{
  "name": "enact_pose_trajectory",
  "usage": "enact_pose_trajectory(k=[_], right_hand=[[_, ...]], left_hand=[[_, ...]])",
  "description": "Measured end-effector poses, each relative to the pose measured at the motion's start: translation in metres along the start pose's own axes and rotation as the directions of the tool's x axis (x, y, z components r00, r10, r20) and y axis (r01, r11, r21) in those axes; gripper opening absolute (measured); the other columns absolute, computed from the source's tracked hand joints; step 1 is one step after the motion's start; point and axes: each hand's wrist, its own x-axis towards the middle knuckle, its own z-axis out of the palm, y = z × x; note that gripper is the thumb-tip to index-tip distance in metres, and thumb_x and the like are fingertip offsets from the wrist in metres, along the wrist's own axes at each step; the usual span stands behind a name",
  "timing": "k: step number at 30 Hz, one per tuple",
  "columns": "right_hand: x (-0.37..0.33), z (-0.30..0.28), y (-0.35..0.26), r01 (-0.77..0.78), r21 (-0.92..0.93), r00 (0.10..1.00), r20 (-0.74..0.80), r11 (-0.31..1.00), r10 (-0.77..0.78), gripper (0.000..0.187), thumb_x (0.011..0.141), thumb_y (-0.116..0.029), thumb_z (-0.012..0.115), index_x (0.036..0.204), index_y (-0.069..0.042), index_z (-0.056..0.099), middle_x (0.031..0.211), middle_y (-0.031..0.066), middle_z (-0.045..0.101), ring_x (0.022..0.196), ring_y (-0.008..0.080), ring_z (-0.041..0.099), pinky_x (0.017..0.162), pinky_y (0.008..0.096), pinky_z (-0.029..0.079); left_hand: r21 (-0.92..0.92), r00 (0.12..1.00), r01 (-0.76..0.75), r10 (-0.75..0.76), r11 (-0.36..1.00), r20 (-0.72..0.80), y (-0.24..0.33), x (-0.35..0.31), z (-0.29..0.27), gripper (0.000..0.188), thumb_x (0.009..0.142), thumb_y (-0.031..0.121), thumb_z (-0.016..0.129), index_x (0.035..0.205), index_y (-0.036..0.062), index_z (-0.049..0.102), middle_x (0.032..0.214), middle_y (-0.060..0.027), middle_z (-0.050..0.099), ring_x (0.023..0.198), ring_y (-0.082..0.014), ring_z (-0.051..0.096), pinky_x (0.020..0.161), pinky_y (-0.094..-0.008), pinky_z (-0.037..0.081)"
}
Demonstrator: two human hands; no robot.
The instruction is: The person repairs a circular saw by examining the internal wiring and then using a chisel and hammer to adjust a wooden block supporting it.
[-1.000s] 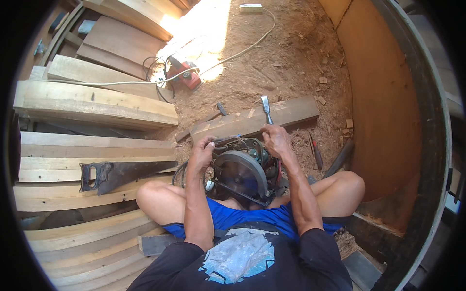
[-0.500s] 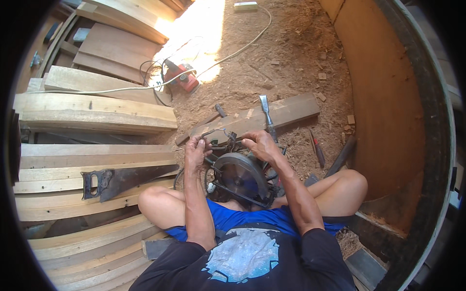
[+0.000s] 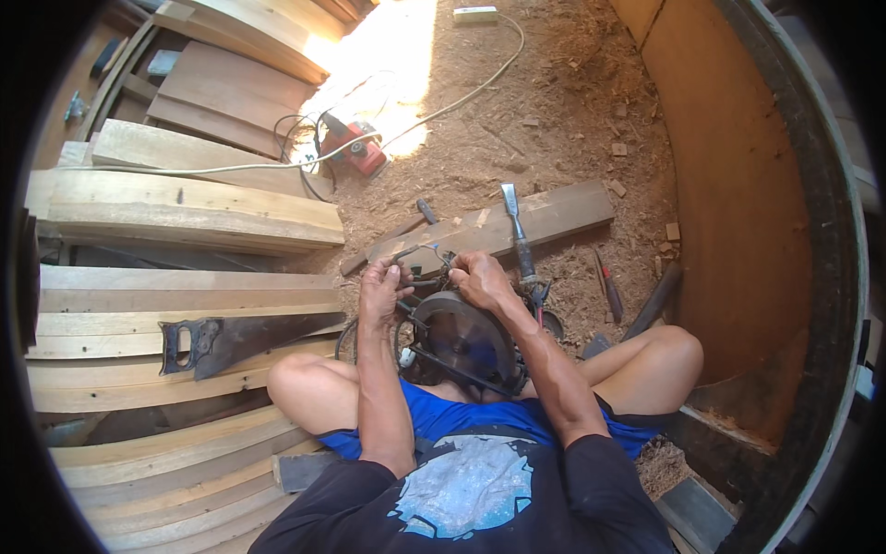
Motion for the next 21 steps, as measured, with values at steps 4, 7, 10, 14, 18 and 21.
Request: enact_pose_trajectory(k=[4, 7, 10, 14, 18, 21], right_hand=[[0.002, 0.002, 0.009, -0.033, -0.011, 0.999, -0.016, 0.999, 0.033, 0.026, 0.090, -0.022, 0.063, 0.099, 0.001, 0.071, 0.088, 0.0208, 0.072, 0.088, 0.0322, 0.071, 0.081, 0.0435, 0.053], [0.008, 0.005, 0.033, -0.051, 0.050, 0.997, -0.057, 0.997, 0.054, 0.025, 0.090, -0.021, 0.062, 0.097, 0.002, 0.070, 0.086, 0.0203, 0.071, 0.085, 0.0316, 0.070, 0.080, 0.0430, 0.053], [0.008, 0.006, 0.038, -0.033, 0.119, 0.997, -0.069, 0.992, 0.041, 0.024, 0.091, -0.020, 0.062, 0.095, 0.003, 0.068, 0.082, 0.0175, 0.070, 0.080, 0.0275, 0.068, 0.077, 0.0408, 0.053], [0.003, 0.002, 0.028, -0.055, 0.230, 0.998, -0.016, 0.972, 0.060, 0.021, 0.094, -0.017, 0.060, 0.092, 0.003, 0.066, 0.073, 0.0089, 0.066, 0.069, 0.0164, 0.062, 0.066, 0.0349, 0.051], [0.002, 0.001, 0.028, -0.016, 0.274, 0.999, -0.026, 0.962, 0.024, 0.018, 0.095, -0.015, 0.059, 0.091, 0.002, 0.066, 0.070, 0.0051, 0.063, 0.065, 0.0127, 0.058, 0.061, 0.0316, 0.048], [-0.001, 0.000, 0.025, -0.032, 0.300, 0.999, -0.008, 0.953, 0.036, 0.017, 0.095, -0.013, 0.059, 0.092, 0.002, 0.066, 0.070, 0.0045, 0.062, 0.064, 0.0127, 0.058, 0.060, 0.0311, 0.047]], left_hand=[[0.032, 0.999, 0.027, -0.026, 0.999, -0.027, 0.007, -0.002, 0.005, 0.018, 0.105, 0.011, 0.054, 0.119, 0.0041, 0.062, 0.095, -0.0062, 0.070, 0.080, -0.0128, 0.068, 0.067, -0.0288, 0.061], [0.027, 0.999, 0.035, -0.035, 0.999, -0.020, 0.012, -0.003, 0.012, 0.020, 0.106, 0.013, 0.053, 0.124, 0.0058, 0.059, 0.096, -0.0064, 0.069, 0.083, -0.0138, 0.069, 0.067, -0.0295, 0.062], [0.037, 1.000, 0.018, -0.018, 0.999, -0.002, 0.009, -0.001, 0.011, 0.023, 0.105, 0.012, 0.053, 0.127, 0.0058, 0.058, 0.096, -0.0066, 0.069, 0.081, -0.0137, 0.069, 0.065, -0.0289, 0.061], [0.033, 1.000, 0.009, -0.010, 0.999, 0.008, 0.005, 0.002, 0.008, 0.025, 0.105, 0.012, 0.053, 0.129, 0.0063, 0.058, 0.095, -0.0069, 0.070, 0.081, -0.0137, 0.069, 0.065, -0.0289, 0.061], [0.027, 1.000, 0.021, -0.021, 0.999, 0.016, 0.005, 0.002, 0.008, 0.024, 0.105, 0.012, 0.053, 0.128, 0.0067, 0.059, 0.095, -0.0071, 0.069, 0.080, -0.0134, 0.069, 0.065, -0.0288, 0.061], [0.017, 1.000, 0.016, -0.017, 1.000, 0.016, 0.004, 0.003, 0.008, 0.023, 0.105, 0.011, 0.053, 0.127, 0.0064, 0.058, 0.096, -0.0075, 0.070, 0.080, -0.0135, 0.069, 0.065, -0.0288, 0.061]])
